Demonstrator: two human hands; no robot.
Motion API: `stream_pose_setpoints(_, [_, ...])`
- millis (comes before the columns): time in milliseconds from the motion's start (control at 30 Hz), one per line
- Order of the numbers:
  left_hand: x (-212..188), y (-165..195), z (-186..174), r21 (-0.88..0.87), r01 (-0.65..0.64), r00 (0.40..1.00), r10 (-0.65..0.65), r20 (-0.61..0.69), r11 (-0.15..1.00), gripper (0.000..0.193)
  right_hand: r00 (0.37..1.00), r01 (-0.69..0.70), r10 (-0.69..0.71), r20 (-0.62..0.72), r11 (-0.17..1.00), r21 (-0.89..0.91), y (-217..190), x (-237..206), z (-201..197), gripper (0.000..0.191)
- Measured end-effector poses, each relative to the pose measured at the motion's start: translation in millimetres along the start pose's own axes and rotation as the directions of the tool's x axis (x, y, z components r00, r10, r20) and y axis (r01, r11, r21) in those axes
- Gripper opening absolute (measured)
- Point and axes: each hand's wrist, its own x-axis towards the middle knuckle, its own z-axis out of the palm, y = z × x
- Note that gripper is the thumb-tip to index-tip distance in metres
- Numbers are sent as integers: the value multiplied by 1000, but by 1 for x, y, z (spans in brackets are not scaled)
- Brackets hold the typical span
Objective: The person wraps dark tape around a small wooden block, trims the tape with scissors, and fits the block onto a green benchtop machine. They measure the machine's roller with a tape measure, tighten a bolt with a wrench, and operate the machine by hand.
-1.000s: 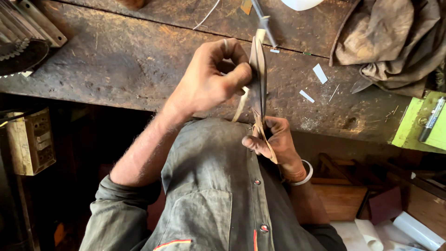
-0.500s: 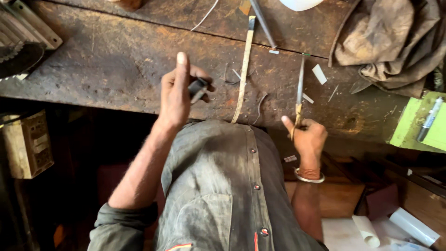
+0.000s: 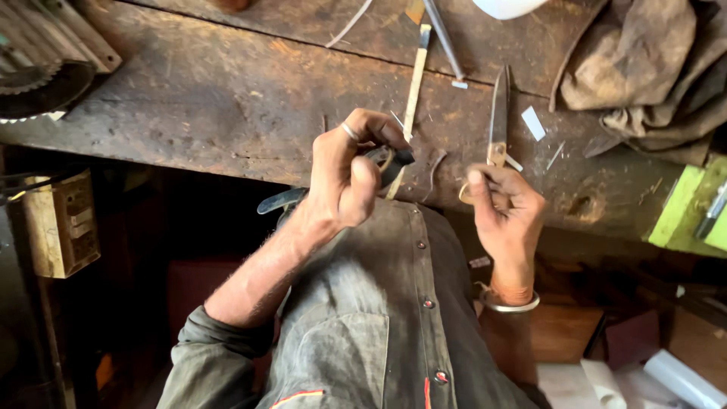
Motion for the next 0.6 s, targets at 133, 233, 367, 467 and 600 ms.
stream_pose_setpoints(133, [1, 6, 4, 134, -172, 981, 157, 113, 976, 83, 966, -3, -101, 238, 916, 401, -51, -3, 19, 22])
stream_pose_setpoints(233, [1, 11, 4, 296, -333, 941, 294, 167, 895, 89, 932, 146, -252, 260, 918, 368, -66, 4, 28, 22])
stream_pose_setpoints(367, [1, 17, 0, 311, -351, 933, 302, 194, 883, 84, 877, 398, -422, 231, 906, 143, -58, 6, 35, 9])
stream_pose_setpoints(467, [-1, 21, 0, 262, -280, 952, 233, 196, 924, 80, 919, 267, -325, 222, 929, 254, -46, -3, 39, 8])
stream_pose_setpoints(600, [-1, 29, 2, 227, -97, 979, 52, 195, 969, 70, 949, 112, -210, 235, 921, 373, -38, -9, 37, 7])
